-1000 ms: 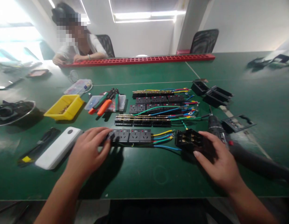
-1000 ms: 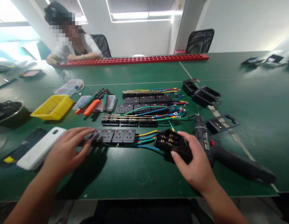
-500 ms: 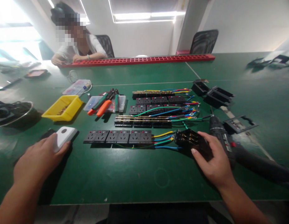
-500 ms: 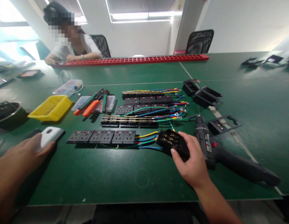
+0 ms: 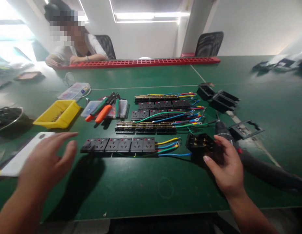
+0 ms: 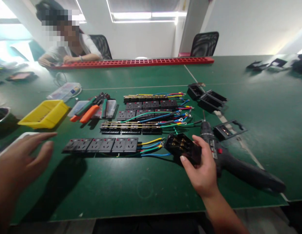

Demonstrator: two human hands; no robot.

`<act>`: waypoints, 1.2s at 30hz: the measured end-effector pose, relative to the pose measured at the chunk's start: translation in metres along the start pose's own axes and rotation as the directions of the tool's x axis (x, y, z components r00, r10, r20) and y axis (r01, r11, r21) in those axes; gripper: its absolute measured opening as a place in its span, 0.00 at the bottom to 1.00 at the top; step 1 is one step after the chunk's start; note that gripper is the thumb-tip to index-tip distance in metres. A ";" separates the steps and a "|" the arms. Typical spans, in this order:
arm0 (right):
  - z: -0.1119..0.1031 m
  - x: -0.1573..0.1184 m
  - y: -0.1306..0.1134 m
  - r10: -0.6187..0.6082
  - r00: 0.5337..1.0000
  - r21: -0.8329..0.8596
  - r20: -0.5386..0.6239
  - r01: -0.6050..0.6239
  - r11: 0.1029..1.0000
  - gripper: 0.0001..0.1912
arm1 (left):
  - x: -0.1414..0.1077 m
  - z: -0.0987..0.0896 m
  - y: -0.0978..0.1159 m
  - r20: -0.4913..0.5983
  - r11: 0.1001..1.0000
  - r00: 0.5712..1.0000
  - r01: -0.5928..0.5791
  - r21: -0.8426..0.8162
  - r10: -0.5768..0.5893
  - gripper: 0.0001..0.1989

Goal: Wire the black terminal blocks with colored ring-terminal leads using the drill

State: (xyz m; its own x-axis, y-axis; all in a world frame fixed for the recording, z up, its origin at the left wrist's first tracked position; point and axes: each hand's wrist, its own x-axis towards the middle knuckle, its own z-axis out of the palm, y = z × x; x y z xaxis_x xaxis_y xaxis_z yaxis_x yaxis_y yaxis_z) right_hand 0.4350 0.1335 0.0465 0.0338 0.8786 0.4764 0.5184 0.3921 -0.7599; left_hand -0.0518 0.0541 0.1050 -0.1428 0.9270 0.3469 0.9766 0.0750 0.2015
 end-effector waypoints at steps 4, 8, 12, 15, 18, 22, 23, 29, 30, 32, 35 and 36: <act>-0.003 -0.002 0.007 0.023 1.000 0.173 -0.004 -0.022 0.985 0.32 | 0.027 0.031 0.115 0.268 0.908 0.868 -0.394 -0.141 0.418 0.24; -0.016 -0.003 0.004 -0.137 0.983 0.081 0.126 0.128 0.988 0.27 | 0.045 0.067 0.147 0.370 0.855 0.784 -0.517 -0.054 0.497 0.34; -0.023 -0.003 -0.007 -0.293 0.879 0.063 0.377 0.292 0.955 0.26 | 0.048 0.071 0.123 0.397 0.850 0.776 -0.526 -0.019 0.489 0.31; -0.018 -0.002 -0.012 -0.314 0.776 0.097 0.547 0.313 0.945 0.30 | 0.046 0.061 0.102 0.340 0.882 0.830 -0.470 -0.002 0.443 0.31; -0.013 -0.001 -0.015 -0.306 0.740 0.053 0.598 0.345 0.937 0.34 | 0.046 0.053 0.092 0.311 0.903 0.857 -0.431 -0.009 0.412 0.32; -0.011 0.000 -0.018 -0.293 0.742 0.021 0.602 0.353 0.935 0.34 | 0.046 0.051 0.088 0.284 0.917 0.876 -0.399 -0.026 0.390 0.32; -0.011 0.000 -0.018 -0.290 0.742 0.023 0.604 0.348 0.937 0.34 | 0.047 0.050 0.088 0.275 0.920 0.882 -0.390 -0.028 0.382 0.33; -0.011 -0.003 -0.012 -0.285 0.767 0.060 0.575 0.307 0.950 0.33 | 0.048 0.049 0.079 0.253 0.934 0.901 -0.353 -0.049 0.353 0.33; -0.012 -0.002 -0.011 -0.285 0.768 0.062 0.574 0.306 0.950 0.33 | 0.048 0.049 0.078 0.247 0.939 0.907 -0.340 -0.049 0.342 0.33; -0.015 -0.002 -0.008 -0.281 0.772 0.068 0.570 0.296 0.953 0.31 | 0.049 0.047 0.074 0.239 0.954 0.924 -0.298 -0.039 0.299 0.33; -0.017 0.000 -0.008 -0.272 0.782 0.049 0.561 0.296 0.954 0.30 | 0.049 0.045 0.070 0.253 0.969 0.936 -0.247 -0.028 0.246 0.33; -0.016 0.001 -0.009 -0.273 0.781 0.029 0.561 0.312 0.950 0.30 | 0.049 0.045 0.070 0.261 0.968 0.933 -0.248 -0.035 0.249 0.33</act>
State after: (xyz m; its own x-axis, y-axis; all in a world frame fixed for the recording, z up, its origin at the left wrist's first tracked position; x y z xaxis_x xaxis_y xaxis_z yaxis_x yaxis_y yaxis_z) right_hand 0.4443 0.1263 0.0605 -0.5949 0.7323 0.3313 0.4785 0.6539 -0.5861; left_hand 0.0165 0.1214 0.0949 0.1518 0.9792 0.1346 0.9753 -0.1705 0.1406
